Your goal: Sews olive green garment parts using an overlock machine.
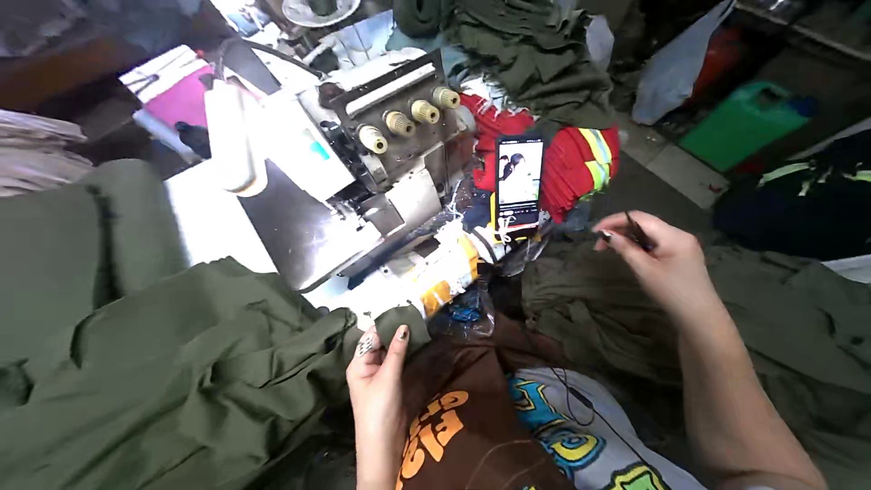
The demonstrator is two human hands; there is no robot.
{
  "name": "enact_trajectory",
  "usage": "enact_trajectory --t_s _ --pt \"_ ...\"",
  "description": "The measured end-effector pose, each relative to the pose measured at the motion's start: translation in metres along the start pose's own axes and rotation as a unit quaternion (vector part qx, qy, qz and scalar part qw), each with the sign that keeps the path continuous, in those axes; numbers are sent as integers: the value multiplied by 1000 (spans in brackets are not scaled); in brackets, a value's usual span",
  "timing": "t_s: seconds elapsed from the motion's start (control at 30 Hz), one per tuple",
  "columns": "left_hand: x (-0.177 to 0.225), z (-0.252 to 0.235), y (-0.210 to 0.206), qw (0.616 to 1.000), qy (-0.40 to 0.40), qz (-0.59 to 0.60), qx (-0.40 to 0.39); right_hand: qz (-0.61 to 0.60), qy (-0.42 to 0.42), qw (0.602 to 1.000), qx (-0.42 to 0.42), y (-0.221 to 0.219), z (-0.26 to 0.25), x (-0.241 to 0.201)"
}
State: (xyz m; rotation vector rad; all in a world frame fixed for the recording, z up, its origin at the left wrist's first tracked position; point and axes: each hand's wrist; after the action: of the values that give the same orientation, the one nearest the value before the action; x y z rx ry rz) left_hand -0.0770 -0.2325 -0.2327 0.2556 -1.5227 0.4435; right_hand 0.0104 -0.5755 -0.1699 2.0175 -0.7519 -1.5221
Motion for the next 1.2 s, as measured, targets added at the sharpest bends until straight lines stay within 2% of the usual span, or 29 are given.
enact_trajectory --t_s 0.13,0.3,0.47,0.57,0.77,0.87,0.97,1.07,1.13,1.2 --pt "4 2 -7 1000 3 8 -29 20 -68 996 52 -20 17 13" --pt "11 18 -2 999 -31 9 -39 5 -46 996 73 -44 3 6" --pt "17 34 -1 999 -34 3 -13 -14 -47 993 109 -33 -22 13" --pt "17 35 -9 1000 -20 -9 -17 -6 -95 987 126 -21 -41 52" --pt "10 24 -32 995 30 -83 -51 28 -248 959 134 -40 -53 196" --pt "7 19 -37 994 32 -81 -71 54 -273 953 121 -41 -68 219" --pt "7 16 -35 994 31 -82 -62 47 -278 950 131 -39 -80 226" --pt "2 15 -25 996 27 -76 -38 -19 -270 942 198 -35 -77 218" --pt "-2 14 -18 997 17 -68 -21 -71 -244 934 252 -30 -69 199" --pt "-5 14 -13 998 -11 -67 -3 -136 -203 932 267 -29 -60 157"
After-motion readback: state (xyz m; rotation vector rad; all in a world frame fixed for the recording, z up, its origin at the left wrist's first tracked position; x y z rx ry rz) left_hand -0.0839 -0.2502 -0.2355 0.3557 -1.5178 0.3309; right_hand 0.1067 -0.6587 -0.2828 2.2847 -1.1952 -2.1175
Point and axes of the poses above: each hand's wrist, its own z-axis away from the middle knuckle, its own y-axis out of the back of the hand, x = y × z
